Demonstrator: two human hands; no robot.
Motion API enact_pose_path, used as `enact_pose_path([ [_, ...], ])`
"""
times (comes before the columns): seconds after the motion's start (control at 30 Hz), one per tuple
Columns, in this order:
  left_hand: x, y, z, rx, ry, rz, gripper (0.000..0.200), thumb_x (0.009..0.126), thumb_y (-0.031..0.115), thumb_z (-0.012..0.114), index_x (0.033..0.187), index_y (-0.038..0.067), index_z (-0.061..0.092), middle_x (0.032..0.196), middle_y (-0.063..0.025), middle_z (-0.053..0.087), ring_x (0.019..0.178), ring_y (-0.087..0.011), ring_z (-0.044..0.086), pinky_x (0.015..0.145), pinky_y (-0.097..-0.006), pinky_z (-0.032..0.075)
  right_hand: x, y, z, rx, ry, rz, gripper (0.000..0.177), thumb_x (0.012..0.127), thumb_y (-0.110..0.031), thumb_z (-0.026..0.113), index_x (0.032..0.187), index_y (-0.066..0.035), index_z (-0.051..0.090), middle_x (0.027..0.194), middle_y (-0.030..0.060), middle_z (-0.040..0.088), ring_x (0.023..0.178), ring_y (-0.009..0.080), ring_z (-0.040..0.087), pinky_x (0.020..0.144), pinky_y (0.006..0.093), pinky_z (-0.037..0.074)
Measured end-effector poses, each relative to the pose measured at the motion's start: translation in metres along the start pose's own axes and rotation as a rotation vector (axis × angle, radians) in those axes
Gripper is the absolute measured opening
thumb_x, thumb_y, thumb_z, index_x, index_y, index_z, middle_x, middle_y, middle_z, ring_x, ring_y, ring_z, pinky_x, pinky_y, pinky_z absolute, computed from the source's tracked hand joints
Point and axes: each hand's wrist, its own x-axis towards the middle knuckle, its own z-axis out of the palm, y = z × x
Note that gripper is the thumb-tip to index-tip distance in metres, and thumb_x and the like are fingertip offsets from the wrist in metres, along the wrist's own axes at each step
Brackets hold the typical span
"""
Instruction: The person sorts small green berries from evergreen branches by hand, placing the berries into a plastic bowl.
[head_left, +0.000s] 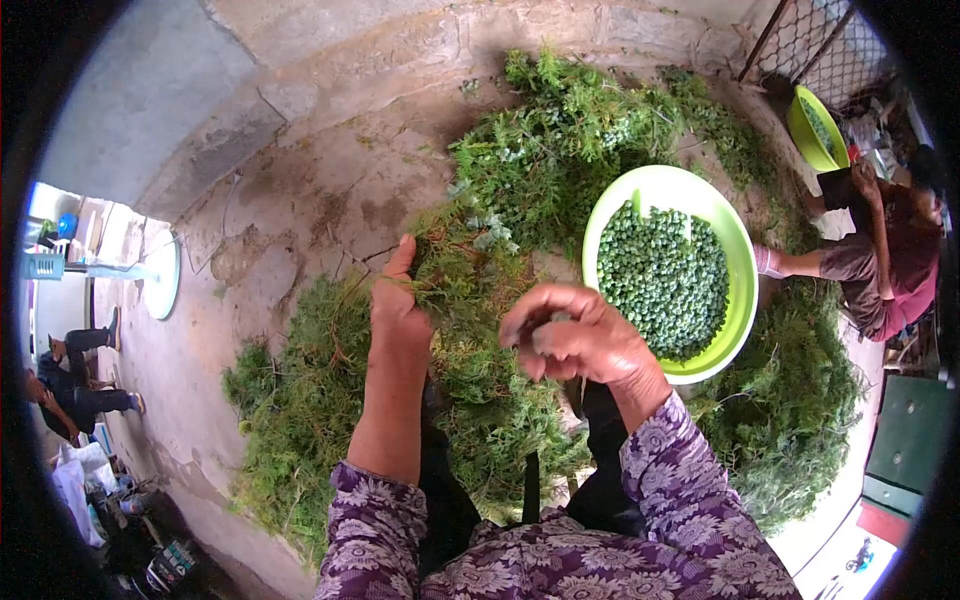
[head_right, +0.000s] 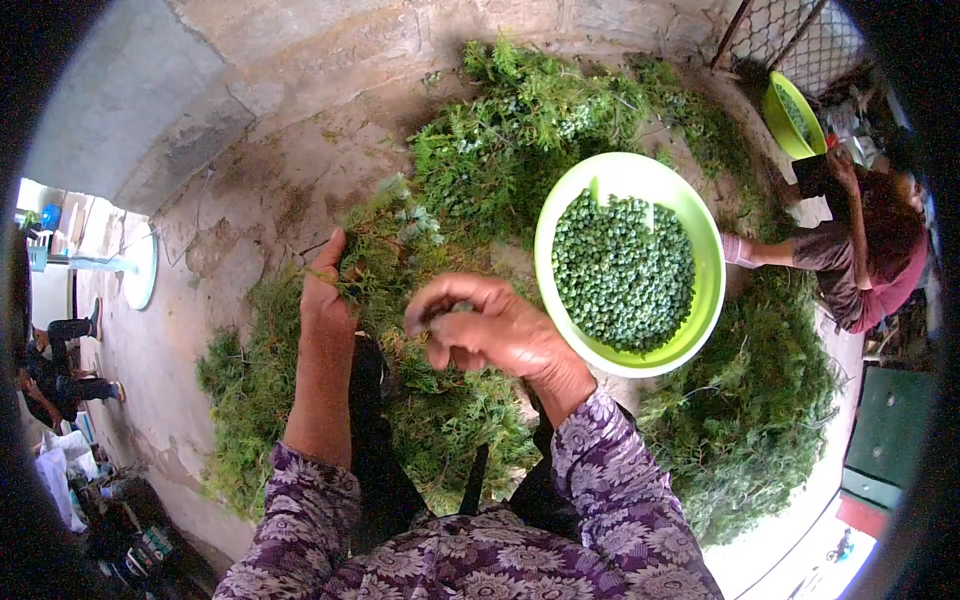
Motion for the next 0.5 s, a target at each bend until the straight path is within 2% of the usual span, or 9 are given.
enact_pose_path([
  [0.07,0.001,-0.001,0.0,0.051,0.131,0.039,0.028,0.082,0.025,0.053,0.099,0.003,0.056,0.089,-0.011,0.062,0.077,-0.0244,0.061,0.067,-0.0376,0.051,0.003,0.004,-0.009,0.084,0.023,-0.024,0.011,0.081,-0.012,0.052,0.089,-0.006,0.056,0.064,0.0014,0.056,0.051,0.005,0.047,0.042,0.0163,0.033],
  [0.13,-0.002,-0.003,0.005,0.071,0.131,0.036,0.028,0.082,0.024,0.052,0.099,0.003,0.055,0.09,-0.0113,0.061,0.078,-0.0241,0.061,0.068,-0.0381,0.05,0.007,0.009,-0.014,0.16,0.131,-0.138,0.01,0.082,-0.01,0.052,0.089,-0.006,0.056,0.066,0.0017,0.057,0.054,0.0052,0.048,0.042,0.0166,0.033],
  [0.2,-0.006,-0.006,0.011,0.089,0.132,0.035,0.027,0.082,0.024,0.052,0.099,0.003,0.055,0.091,-0.0117,0.061,0.078,-0.0239,0.06,0.068,-0.0387,0.05,0.009,0.011,-0.013,0.212,0.133,-0.152,0.008,0.081,-0.009,0.054,0.088,-0.006,0.057,0.068,0.0017,0.057,0.057,0.0051,0.049,0.043,0.0163,0.033],
  [0.27,-0.009,-0.011,0.017,0.05,0.091,0.036,0.03,0.081,0.025,0.054,0.102,0.004,0.052,0.095,-0.0101,0.058,0.084,-0.0266,0.057,0.073,-0.0415,0.047,0.012,0.011,-0.006,-0.044,0.261,-0.089,0.007,0.08,-0.008,0.055,0.085,-0.006,0.059,0.071,0.002,0.058,0.06,0.0042,0.05,0.046,0.0161,0.036],
  [0.33,-0.007,-0.014,0.015,0.051,0.03,0.021,0.03,0.082,0.026,0.052,0.102,0.004,0.052,0.095,-0.0105,0.058,0.084,-0.0269,0.057,0.074,-0.0415,0.047,0.022,0.026,0.0,-0.156,0.267,-0.178,0.007,0.076,-0.006,0.06,0.083,-0.003,0.061,0.074,0.0025,0.06,0.063,0.0052,0.051,0.051,0.0195,0.041],
  [0.4,-0.007,-0.017,0.016,0.052,-0.033,0.007,0.03,0.083,0.027,0.051,0.102,0.003,0.052,0.095,-0.011,0.058,0.084,-0.0273,0.057,0.074,-0.0415,0.047,0.026,0.034,0.01,-0.527,0.396,-0.478,0.013,0.071,-0.003,0.063,0.084,0.0,0.06,0.076,0.0044,0.061,0.065,0.0066,0.052,0.057,0.0239,0.043],
  [0.43,-0.008,-0.017,0.018,0.051,-0.053,-0.014,0.03,0.084,0.027,0.05,0.101,0.003,0.052,0.095,-0.0111,0.058,0.084,-0.0272,0.057,0.075,-0.0417,0.047,0.028,0.033,0.013,-0.577,0.417,-0.518,0.02,0.065,-0.004,0.067,0.083,-0.001,0.059,0.071,0.0073,0.058,0.063,0.0141,0.053,0.06,0.0291,0.044],
  [0.47,-0.009,-0.018,0.019,0.05,-0.073,-0.035,0.03,0.084,0.027,0.049,0.101,0.002,0.052,0.095,-0.0111,0.058,0.084,-0.0271,0.057,0.075,-0.0418,0.047,0.028,0.034,0.012,-0.577,0.416,-0.518,0.02,0.065,-0.004,0.067,0.083,-0.001,0.059,0.071,0.0073,0.058,0.063,0.0141,0.053,0.06,0.0291,0.044],
  [0.5,-0.008,-0.02,0.02,0.05,-0.073,-0.035,0.03,0.084,0.027,0.049,0.101,0.002,0.052,0.095,-0.0111,0.058,0.084,-0.0271,0.057,0.075,-0.0418,0.047,0.027,0.034,0.01,-0.75,0.39,-0.481,0.024,0.065,-0.005,0.067,0.087,-0.002,0.059,0.076,0.0082,0.059,0.069,0.0164,0.055,0.064,0.0286,0.044],
])
